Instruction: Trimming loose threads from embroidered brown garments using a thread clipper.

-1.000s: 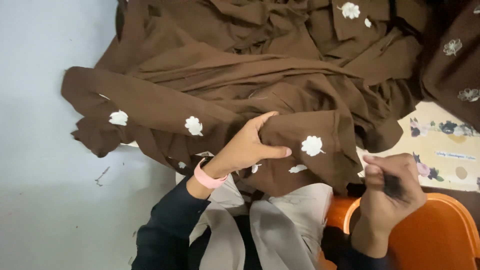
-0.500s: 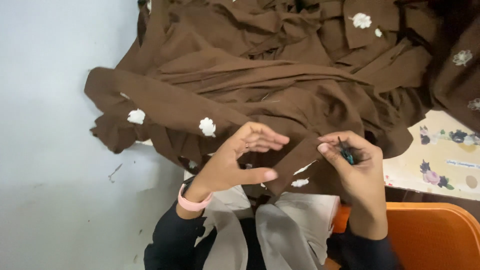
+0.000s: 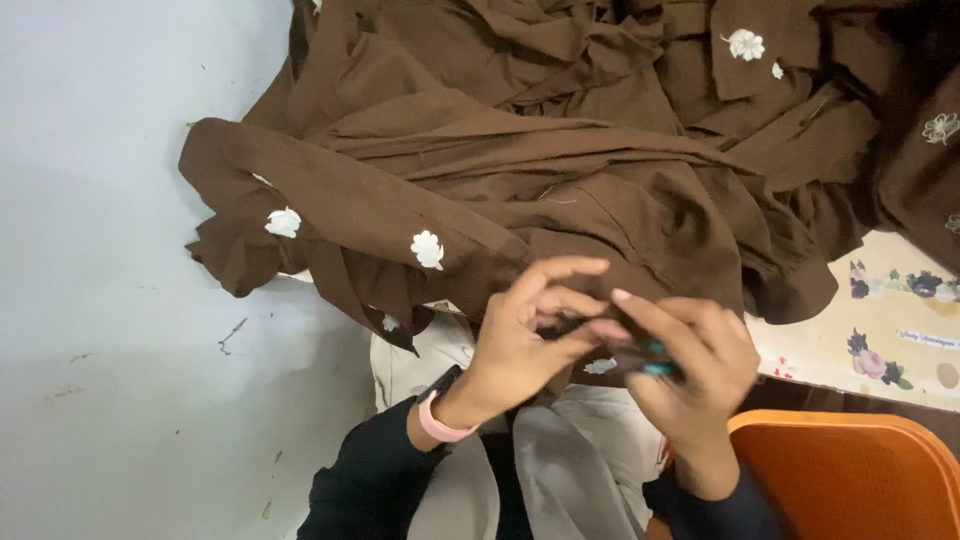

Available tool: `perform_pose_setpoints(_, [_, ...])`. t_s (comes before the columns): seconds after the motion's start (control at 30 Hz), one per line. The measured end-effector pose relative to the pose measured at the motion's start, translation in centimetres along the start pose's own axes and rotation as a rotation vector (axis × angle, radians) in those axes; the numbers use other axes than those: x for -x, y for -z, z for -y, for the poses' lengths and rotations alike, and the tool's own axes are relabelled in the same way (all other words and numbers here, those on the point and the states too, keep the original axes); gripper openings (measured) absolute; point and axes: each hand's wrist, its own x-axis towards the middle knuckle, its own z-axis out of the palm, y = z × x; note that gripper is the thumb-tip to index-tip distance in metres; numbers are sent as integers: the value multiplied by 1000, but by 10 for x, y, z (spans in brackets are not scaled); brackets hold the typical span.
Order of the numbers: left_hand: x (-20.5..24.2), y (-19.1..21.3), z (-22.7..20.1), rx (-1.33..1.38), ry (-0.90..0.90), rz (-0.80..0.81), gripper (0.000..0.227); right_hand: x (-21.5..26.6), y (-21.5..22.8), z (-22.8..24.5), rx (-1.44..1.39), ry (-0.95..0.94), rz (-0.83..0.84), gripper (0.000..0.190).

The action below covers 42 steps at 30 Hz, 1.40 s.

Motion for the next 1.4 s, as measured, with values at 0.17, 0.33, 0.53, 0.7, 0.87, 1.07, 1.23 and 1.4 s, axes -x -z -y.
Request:
perform_pose_setpoints(0.17, [0, -2, 11, -5, 3, 42, 46, 14, -6, -21, 154, 37, -57, 6])
perform_pose_setpoints(0.33, [-3, 5, 10, 222, 98, -59, 53, 3, 5, -14, 35, -129, -266, 16])
perform_pose_setpoints(0.53, [-6, 7, 10, 213, 130, -157, 53, 18, 8, -14, 140, -98, 25, 24])
perform_pose_setpoints(0.7, [-4, 6, 7, 205, 38, -127, 50, 8, 3, -3, 302, 65, 75, 15])
perform_pose_setpoints(0.87, [-1, 5, 10, 188, -13, -110, 50, 4, -1, 2, 249, 82, 74, 12])
perform_pose_setpoints(1.07, [1, 3, 9, 117, -6, -140, 54, 12, -5, -3, 334, 140, 3, 8])
perform_pose_setpoints(1.23, [0, 4, 6, -67, -62, -136, 49, 15, 3, -1, -21, -86, -66, 36])
perform_pose_setpoints(1.4, [4, 1, 14, -173, -150, -46, 50, -5, 11, -1, 205, 43, 169, 28])
